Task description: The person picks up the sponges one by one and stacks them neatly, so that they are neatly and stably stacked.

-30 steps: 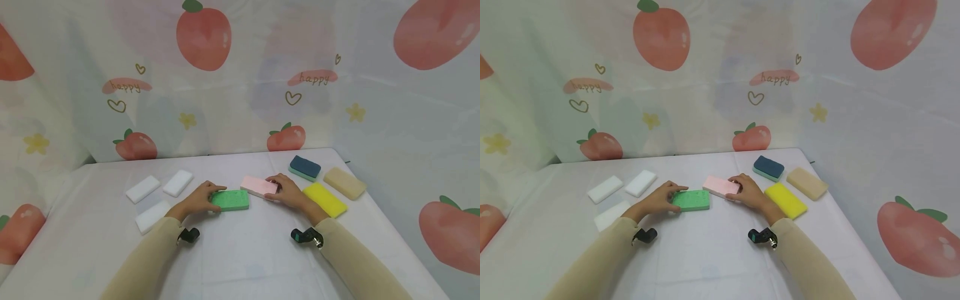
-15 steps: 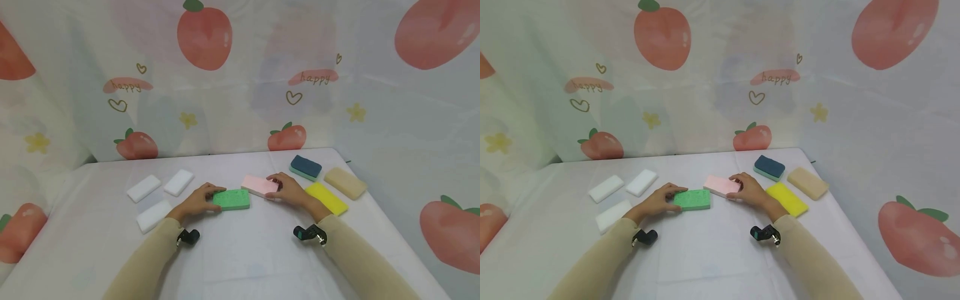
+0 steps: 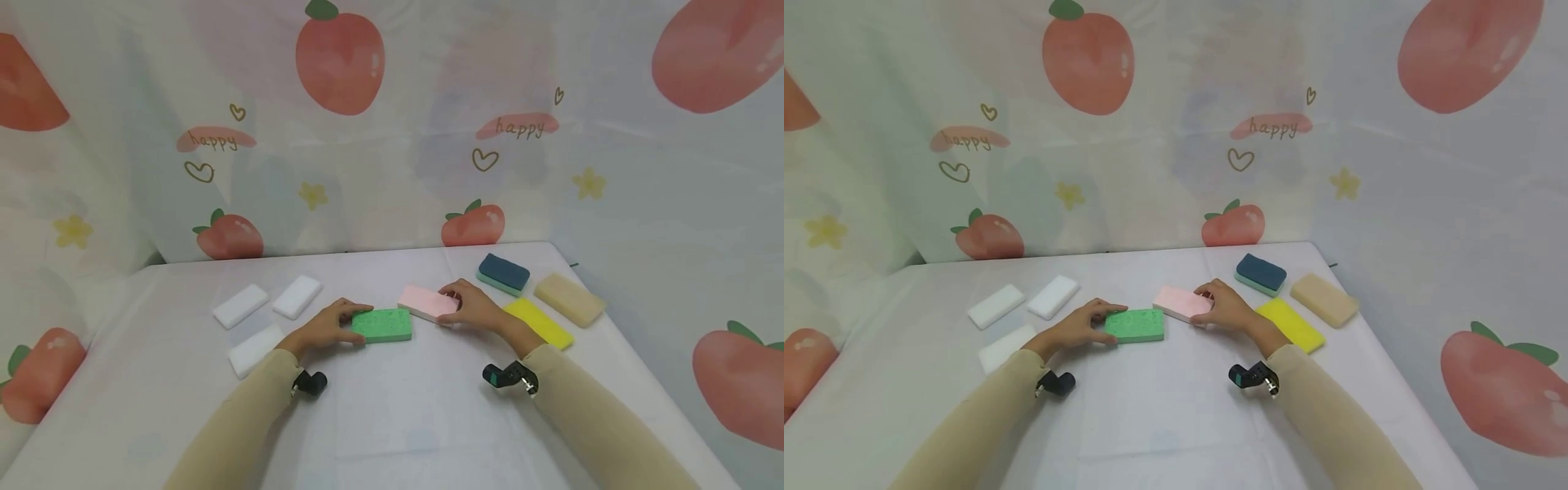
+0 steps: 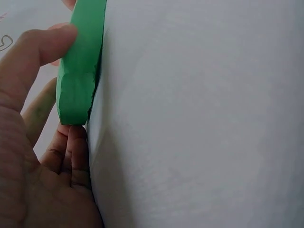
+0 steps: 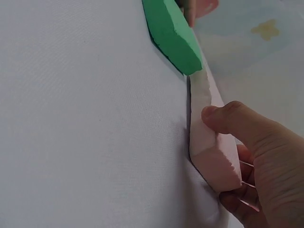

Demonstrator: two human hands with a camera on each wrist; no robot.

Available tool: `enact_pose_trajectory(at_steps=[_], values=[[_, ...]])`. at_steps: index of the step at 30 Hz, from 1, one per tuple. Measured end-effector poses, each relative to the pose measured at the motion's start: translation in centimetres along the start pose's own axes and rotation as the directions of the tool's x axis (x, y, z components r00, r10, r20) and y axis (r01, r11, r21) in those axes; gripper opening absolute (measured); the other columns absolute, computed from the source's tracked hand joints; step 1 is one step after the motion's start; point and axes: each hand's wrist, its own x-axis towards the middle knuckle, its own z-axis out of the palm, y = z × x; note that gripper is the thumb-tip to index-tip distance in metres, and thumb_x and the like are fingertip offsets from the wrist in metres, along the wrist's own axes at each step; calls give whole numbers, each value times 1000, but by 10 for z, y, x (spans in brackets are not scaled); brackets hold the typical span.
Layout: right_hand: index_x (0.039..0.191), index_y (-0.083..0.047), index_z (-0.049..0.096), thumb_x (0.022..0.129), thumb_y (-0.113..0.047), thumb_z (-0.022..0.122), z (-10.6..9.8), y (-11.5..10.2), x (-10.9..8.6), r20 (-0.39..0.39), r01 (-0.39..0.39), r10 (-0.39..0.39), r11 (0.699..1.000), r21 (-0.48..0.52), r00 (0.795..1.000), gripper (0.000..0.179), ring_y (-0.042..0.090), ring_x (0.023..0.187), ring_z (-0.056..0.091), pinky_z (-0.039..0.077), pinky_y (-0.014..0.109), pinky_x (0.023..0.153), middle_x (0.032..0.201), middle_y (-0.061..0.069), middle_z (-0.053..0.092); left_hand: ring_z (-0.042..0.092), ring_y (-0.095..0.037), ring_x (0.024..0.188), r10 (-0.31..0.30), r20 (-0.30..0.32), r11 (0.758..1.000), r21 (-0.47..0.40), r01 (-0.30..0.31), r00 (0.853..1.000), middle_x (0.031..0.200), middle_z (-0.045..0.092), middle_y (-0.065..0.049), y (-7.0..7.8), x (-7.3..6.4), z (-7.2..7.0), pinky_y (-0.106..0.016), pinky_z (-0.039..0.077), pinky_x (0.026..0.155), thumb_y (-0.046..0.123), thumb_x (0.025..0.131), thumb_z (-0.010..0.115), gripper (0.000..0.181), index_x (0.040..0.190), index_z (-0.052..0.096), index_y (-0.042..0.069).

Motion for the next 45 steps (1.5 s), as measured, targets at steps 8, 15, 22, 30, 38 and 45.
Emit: enact_pose_trajectory(at_steps=[8,15,22,30,38,45], values=[[125,-5,60,79,-29,83,-7,3,0,-24,27,-27,1000,6,999,58,23,100,51,48,33,85,114,10,57,45,-19,108,17,-6,1000,1,-17,1000,121,51,-4,0,0,0,-42,38,99,30,78,82,67,140,56,25],[126,-4,59,78,-28,83,-16,-9,-1,-15,73,-73,997,14,997,58,24,99,50,46,34,84,115,11,56,46,-21,111,18,-5,1000,2,-18,1000,125,51,-5,1,-2,-1,-45,38,101,30,77,82,68,140,56,24],[127,-4,60,79,-26,82,-20,-26,1,14,124,-125,991,43,992,57,24,102,52,47,39,89,115,10,56,46,-21,111,18,2,1000,-3,-18,1000,126,51,-5,0,-2,-1,-45,37,101,29,77,82,68,140,55,24],[128,-6,61,79,-24,81,-19,-43,3,55,137,-140,989,63,989,56,25,106,52,47,45,95,115,8,56,46,-21,110,33,-8,999,-11,-33,999,123,52,-5,-2,-1,-1,-43,37,100,28,77,83,68,139,56,23],[128,-7,62,79,-23,81,-15,-53,5,73,181,-188,980,85,979,55,24,107,52,47,46,96,115,7,56,49,-21,112,58,-22,998,-5,-58,998,123,53,-4,-3,0,0,-44,39,101,29,79,81,66,139,56,20],[128,-7,62,78,-23,82,-11,-56,8,81,178,-186,980,94,979,56,24,109,52,47,47,98,115,6,56,49,-21,110,64,-35,998,-2,-64,997,121,53,-4,-4,1,2,-42,40,99,29,80,81,66,140,56,20]])
